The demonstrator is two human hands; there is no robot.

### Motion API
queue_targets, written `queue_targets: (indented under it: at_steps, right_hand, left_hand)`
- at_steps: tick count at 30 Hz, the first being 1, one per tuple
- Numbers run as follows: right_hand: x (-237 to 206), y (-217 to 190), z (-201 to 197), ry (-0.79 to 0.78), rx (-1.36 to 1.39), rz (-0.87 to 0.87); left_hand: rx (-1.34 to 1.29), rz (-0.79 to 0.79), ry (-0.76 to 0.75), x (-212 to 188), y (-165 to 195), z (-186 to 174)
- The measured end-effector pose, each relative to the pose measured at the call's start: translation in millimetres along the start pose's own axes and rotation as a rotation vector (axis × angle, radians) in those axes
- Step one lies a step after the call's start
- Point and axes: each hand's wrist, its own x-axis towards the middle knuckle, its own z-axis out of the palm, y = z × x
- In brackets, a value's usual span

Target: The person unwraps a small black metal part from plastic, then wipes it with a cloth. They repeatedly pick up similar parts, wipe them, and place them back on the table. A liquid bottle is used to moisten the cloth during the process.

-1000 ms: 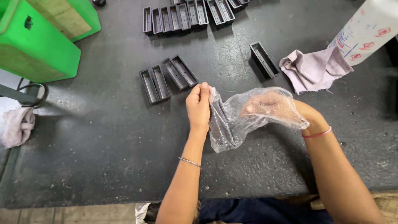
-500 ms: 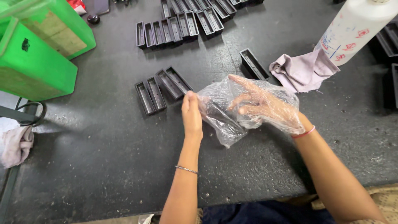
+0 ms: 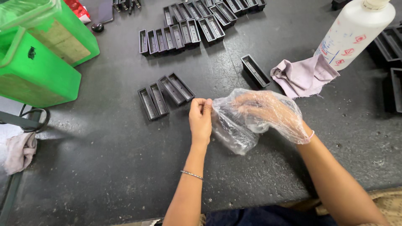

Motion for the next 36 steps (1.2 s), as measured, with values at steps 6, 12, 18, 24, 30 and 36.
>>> queue_targets:
  at_steps: [6,12,18,24,30,36]
  right_hand:
    - [-3.2,-0.3,8.8,-0.091,-0.013,-0.057]
    - [-4.2,-2.3,12.8,-0.089,0.009,-0.084]
    - [-2.4,-2.0,13.2,-0.058,0.023,-0.094]
    - [-5.2,0.4,7.8,-0.016,0.055,-0.129]
    - [10.8,21.5,-36.2,0.088,0.002,-0.296]
    - [13.0,46.7,-93.9,0.748,0.359,-0.222]
  left_hand:
    - [-0.063,-0.019,-0.033,-1.1,2.1,1.3]
    - [-0.111,0.017,-0.111,-3.8,13.6,2.1]
    - [-0.225,0.012,-0.095,-5.2,25.2,-3.7]
    - [0.037,0.187,0.127,-2.2,27.1,-7.6]
    - [0.286,0.287,0.342,6.8,37.2,-36.0]
    - [0.079,0.22,0.412,18.4,32.4,-55.9]
